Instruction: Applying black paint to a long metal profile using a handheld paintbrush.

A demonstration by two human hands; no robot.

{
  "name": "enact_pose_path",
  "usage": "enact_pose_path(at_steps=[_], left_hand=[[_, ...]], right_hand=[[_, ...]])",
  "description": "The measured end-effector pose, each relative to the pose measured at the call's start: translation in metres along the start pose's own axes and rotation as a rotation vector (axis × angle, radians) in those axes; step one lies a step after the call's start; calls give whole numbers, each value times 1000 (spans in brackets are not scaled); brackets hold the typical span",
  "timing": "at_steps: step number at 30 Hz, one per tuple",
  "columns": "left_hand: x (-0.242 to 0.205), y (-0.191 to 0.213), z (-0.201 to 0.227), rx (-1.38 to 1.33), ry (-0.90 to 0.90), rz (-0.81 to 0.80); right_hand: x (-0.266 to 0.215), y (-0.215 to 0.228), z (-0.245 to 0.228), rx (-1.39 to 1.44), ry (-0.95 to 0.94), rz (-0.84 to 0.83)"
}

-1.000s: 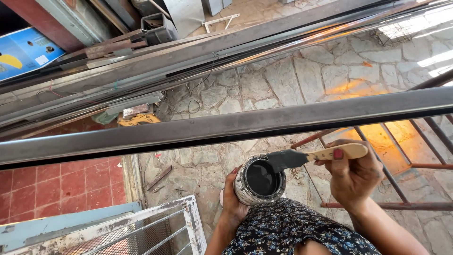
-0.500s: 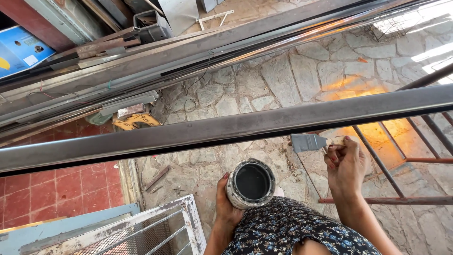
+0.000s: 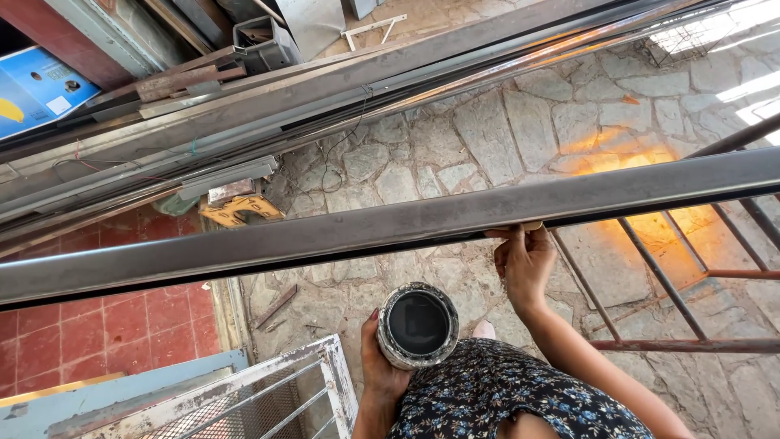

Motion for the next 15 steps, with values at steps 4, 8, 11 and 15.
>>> enact_pose_path(at_steps=[4, 8, 11, 15], left_hand=[[0, 5, 3, -17, 16, -83], [2, 19, 4, -46, 113, -36], [2, 22, 6, -17, 43, -54], [1, 24, 7, -6, 1, 7]], right_hand=[[5, 12, 15, -23, 126, -31], [21, 42, 10, -16, 219, -67], [37, 74, 10, -318, 174, 89], [52, 103, -2, -403, 247, 157]])
Point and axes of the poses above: each hand's wrist, its own x-axis towards the middle knuckle, its own y-axis out of the back of the hand, z = x × y, the point moved 3 cm from there along x, towards the middle knuckle, and after that the axes turned 4 degrees about y, right-handed, at the moved point
